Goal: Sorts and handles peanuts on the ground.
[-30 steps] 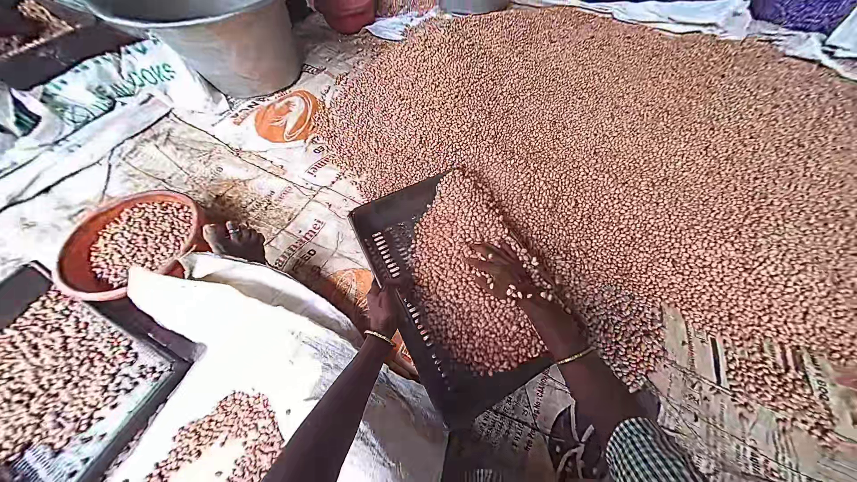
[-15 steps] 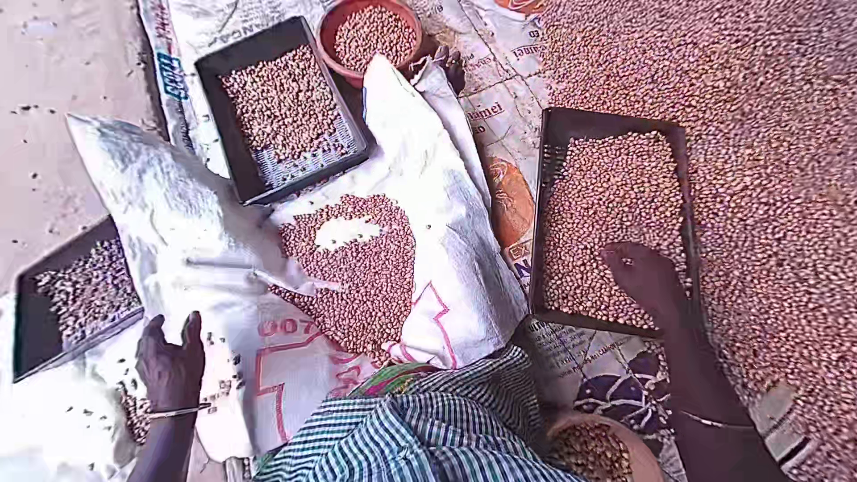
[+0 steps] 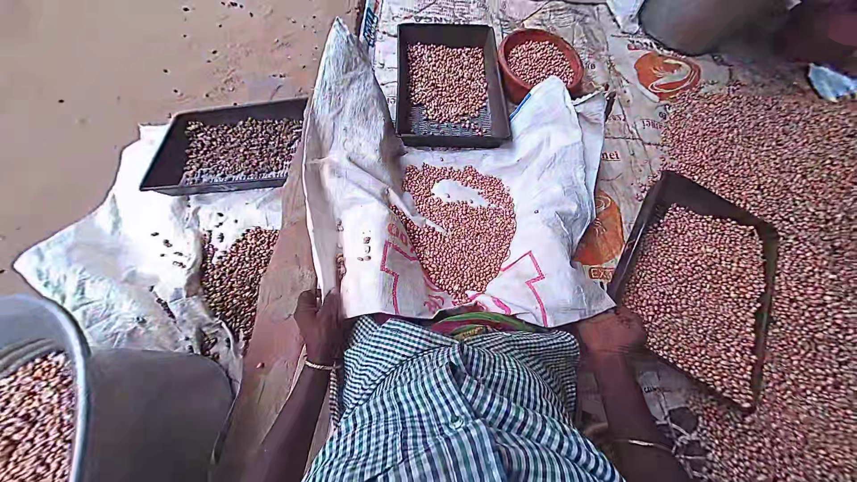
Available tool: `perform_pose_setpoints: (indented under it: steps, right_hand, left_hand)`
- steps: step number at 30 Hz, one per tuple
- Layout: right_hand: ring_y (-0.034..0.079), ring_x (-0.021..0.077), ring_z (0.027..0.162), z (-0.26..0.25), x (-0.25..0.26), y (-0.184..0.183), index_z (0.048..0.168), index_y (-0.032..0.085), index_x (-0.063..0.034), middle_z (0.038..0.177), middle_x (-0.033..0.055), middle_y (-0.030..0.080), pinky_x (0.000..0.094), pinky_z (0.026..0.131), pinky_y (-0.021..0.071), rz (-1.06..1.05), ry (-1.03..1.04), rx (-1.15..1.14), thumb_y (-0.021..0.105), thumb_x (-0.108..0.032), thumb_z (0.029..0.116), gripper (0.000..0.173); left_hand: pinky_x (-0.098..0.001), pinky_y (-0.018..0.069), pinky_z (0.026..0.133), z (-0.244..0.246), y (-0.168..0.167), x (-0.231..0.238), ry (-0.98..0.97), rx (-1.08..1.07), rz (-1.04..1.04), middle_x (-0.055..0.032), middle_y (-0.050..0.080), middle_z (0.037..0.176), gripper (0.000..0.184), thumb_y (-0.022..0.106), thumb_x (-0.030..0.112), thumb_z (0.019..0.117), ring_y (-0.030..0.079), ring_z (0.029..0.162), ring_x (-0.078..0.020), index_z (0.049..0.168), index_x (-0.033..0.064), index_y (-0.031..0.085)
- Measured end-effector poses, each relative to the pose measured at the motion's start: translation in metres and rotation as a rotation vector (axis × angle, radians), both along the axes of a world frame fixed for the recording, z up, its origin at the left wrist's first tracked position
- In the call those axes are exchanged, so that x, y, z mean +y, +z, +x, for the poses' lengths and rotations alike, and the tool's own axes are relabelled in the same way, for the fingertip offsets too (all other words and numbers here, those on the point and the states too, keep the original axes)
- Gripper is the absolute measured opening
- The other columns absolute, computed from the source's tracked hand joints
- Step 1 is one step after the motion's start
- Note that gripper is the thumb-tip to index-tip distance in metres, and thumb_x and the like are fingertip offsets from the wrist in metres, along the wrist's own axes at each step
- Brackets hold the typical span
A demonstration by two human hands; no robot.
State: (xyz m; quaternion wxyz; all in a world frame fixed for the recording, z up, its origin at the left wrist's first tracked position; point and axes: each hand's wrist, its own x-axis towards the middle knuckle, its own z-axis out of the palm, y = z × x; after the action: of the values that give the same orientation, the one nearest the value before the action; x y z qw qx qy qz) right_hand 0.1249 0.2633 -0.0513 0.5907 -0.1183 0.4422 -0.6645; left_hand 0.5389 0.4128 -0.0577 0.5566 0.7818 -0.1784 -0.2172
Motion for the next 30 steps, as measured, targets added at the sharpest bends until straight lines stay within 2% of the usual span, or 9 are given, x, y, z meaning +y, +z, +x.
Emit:
perform_pose_setpoints:
  steps: [2, 4, 8, 13, 17, 21, 25, 28, 30]
  right_hand:
    - [0.065, 0.0167, 0.105, -0.002, -0.017, 0.006, 0.136, 0.043, -0.0073, 0.115, 0.0082, 0.062, 0.0414, 0.091, 0.0560, 0.023, 0.037, 0.075, 0.015, -0.041, 0.1112, 0.051]
    - [0.066, 0.0077, 0.096, 0.001, -0.033, 0.029, 0.133, 0.044, -0.0063, 0.108, 0.0031, 0.063, 0.0290, 0.086, 0.0579, 0.034, 0.089, 0.325, 0.028, -0.023, 0.1129, 0.031]
    - [0.064, 0.0012, 0.099, 0.009, -0.069, 0.108, 0.139, 0.041, 0.0006, 0.115, 0.0034, 0.059, 0.0213, 0.089, 0.0548, -0.094, 0.136, 0.786, 0.047, -0.011, 0.1077, 0.034]
    - [0.062, 0.0050, 0.105, 0.007, -0.127, 0.164, 0.141, 0.038, -0.0088, 0.119, 0.0004, 0.057, 0.0274, 0.091, 0.0552, -0.225, 0.121, 0.746, 0.048, -0.016, 0.1077, 0.036]
    - [0.065, 0.0110, 0.106, -0.016, -0.155, 0.186, 0.140, 0.040, -0.0107, 0.119, 0.0036, 0.060, 0.0330, 0.090, 0.0573, -0.267, -0.004, 0.618, 0.048, -0.016, 0.1076, 0.033]
    - [0.068, 0.0138, 0.100, -0.036, -0.108, 0.169, 0.131, 0.042, -0.0103, 0.113, 0.0054, 0.064, 0.0335, 0.086, 0.0590, -0.217, 0.028, 0.370, 0.037, -0.012, 0.1094, 0.023]
    - [0.073, 0.0093, 0.086, -0.037, 0.000, 0.099, 0.121, 0.050, -0.0099, 0.098, 0.0009, 0.071, 0.0284, 0.073, 0.0628, 0.058, 0.102, 0.299, 0.034, -0.010, 0.1094, 0.020]
    - [0.072, 0.0072, 0.075, -0.033, 0.056, 0.041, 0.117, 0.053, -0.0110, 0.092, -0.0001, 0.073, 0.0240, 0.062, 0.0609, 0.307, 0.201, 0.307, 0.037, -0.011, 0.1099, 0.017]
    - [0.067, 0.0028, 0.083, -0.031, 0.071, 0.012, 0.124, 0.049, -0.0095, 0.100, -0.0008, 0.066, 0.0201, 0.071, 0.0566, 0.395, 0.258, 0.332, 0.040, -0.009, 0.1093, 0.017]
  left_hand:
    - [-0.0169, 0.0513, 0.069, 0.018, 0.011, -0.003, 0.127, 0.098, -0.162, 0.0008, 0.053, 0.082, 0.012, 0.063, -0.003, 0.0943, 0.057, 0.070, 0.0004, 0.098, -0.0027, 0.052]
    - [-0.0178, 0.0537, 0.069, 0.044, 0.034, -0.006, 0.135, 0.025, -0.255, 0.0052, 0.055, 0.081, 0.020, 0.067, -0.007, 0.0886, 0.059, 0.070, 0.0026, 0.097, 0.0020, 0.052]
    - [-0.0174, 0.0568, 0.072, 0.099, 0.103, -0.027, -0.083, -0.207, -0.431, 0.0198, 0.062, 0.077, 0.037, 0.073, -0.010, 0.0771, 0.062, 0.072, 0.0069, 0.090, 0.0189, 0.054]
    - [-0.0150, 0.0540, 0.060, 0.135, 0.184, -0.101, -0.149, -0.295, -0.466, 0.0199, 0.060, 0.066, 0.041, 0.069, -0.011, 0.0684, 0.060, 0.060, 0.0071, 0.079, 0.0233, 0.049]
    - [-0.0186, 0.0570, 0.060, 0.176, 0.223, -0.115, -0.112, -0.321, -0.437, 0.0143, 0.061, 0.068, 0.039, 0.075, -0.009, 0.0705, 0.062, 0.060, 0.0025, 0.084, 0.0184, 0.051]
    - [-0.0153, 0.0553, 0.064, 0.192, 0.194, -0.069, -0.073, -0.325, -0.337, 0.0178, 0.057, 0.072, 0.042, 0.076, -0.006, 0.0733, 0.059, 0.064, 0.0067, 0.088, 0.0211, 0.047]
    - [-0.0119, 0.0510, 0.061, 0.160, 0.123, 0.005, -0.103, -0.356, -0.274, 0.0089, 0.055, 0.074, 0.028, 0.069, -0.011, 0.0786, 0.055, 0.064, 0.0075, 0.087, 0.0064, 0.049]
    - [-0.0221, 0.0477, 0.076, 0.114, 0.121, -0.005, 0.349, -0.004, 0.169, -0.0096, 0.050, 0.091, 0.024, 0.064, -0.018, 0.0838, 0.049, 0.076, -0.0083, 0.101, -0.0116, 0.050]
    - [-0.0340, 0.0472, 0.092, 0.144, 0.062, -0.001, 0.345, 0.038, 0.253, -0.0204, 0.055, 0.115, 0.033, 0.062, -0.016, 0.0884, 0.054, 0.097, -0.0188, 0.120, -0.0148, 0.051]
